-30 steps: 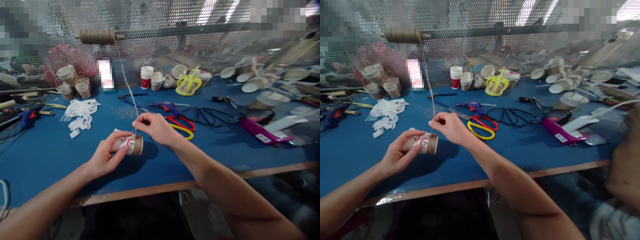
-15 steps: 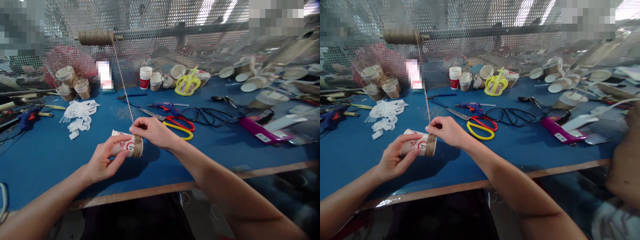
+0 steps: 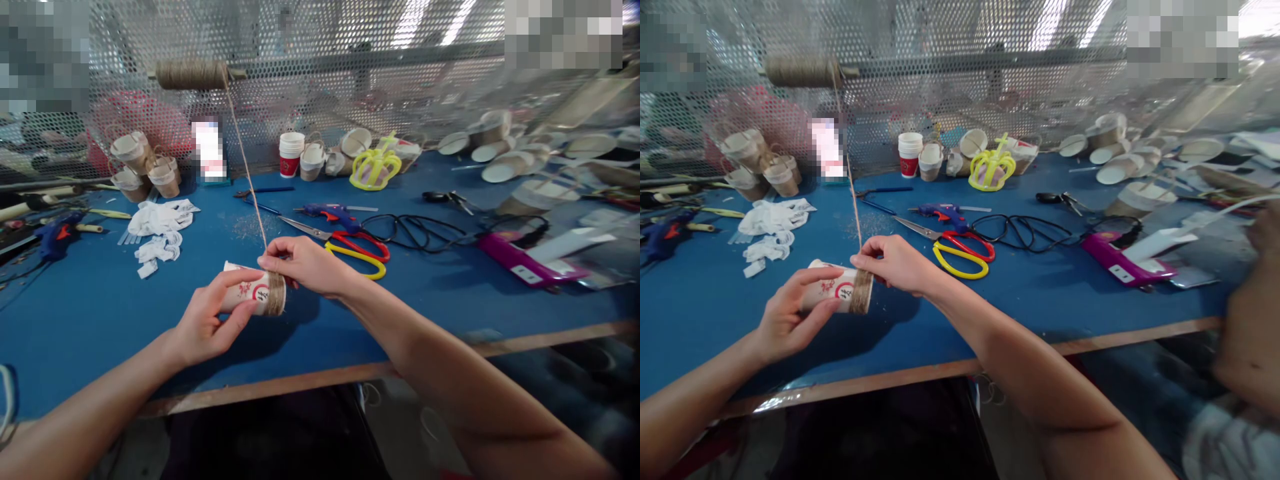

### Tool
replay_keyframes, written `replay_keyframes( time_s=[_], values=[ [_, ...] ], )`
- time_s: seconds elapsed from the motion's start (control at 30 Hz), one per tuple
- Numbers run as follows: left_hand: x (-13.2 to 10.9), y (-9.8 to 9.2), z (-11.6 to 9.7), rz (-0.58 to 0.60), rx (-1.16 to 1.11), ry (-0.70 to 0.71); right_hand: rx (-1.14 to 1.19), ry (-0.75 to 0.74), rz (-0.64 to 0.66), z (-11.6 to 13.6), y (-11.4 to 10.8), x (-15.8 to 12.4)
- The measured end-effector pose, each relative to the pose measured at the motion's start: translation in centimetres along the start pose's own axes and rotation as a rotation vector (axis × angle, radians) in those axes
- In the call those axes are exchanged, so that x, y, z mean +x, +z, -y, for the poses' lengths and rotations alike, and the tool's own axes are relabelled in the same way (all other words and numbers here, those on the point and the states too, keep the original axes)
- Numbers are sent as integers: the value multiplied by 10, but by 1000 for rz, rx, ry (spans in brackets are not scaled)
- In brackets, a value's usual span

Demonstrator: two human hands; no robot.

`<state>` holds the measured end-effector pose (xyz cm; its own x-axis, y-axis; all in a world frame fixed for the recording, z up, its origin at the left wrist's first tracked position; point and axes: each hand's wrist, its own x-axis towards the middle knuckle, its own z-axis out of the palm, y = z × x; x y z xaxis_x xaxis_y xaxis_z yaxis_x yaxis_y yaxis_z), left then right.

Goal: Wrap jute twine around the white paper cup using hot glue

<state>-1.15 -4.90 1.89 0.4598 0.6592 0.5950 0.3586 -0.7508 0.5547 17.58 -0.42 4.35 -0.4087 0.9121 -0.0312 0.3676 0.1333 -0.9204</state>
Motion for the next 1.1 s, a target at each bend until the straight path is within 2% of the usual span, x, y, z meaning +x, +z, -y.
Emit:
replay_keyframes(
  time_s=[0.2,0.3,0.63,0.8,0.9,0.97,1.1],
  values=[
    [1,3,0,-48,-199,-250,22,85,-10,0,2,1],
    [5,5,-2,-70,-336,-319,43,102,-8,-1,3,2],
    [8,5,-5,-86,-383,-335,77,108,-9,-3,4,3],
    [10,4,0,-120,-400,-380,171,101,-69,-3,6,5],
    [10,3,6,-167,-397,-358,267,100,-102,-2,5,5],
    [9,2,7,-172,-263,-304,306,122,-95,-1,4,4],
    [4,1,7,-140,86,-64,409,178,-53,0,1,3]
  ],
)
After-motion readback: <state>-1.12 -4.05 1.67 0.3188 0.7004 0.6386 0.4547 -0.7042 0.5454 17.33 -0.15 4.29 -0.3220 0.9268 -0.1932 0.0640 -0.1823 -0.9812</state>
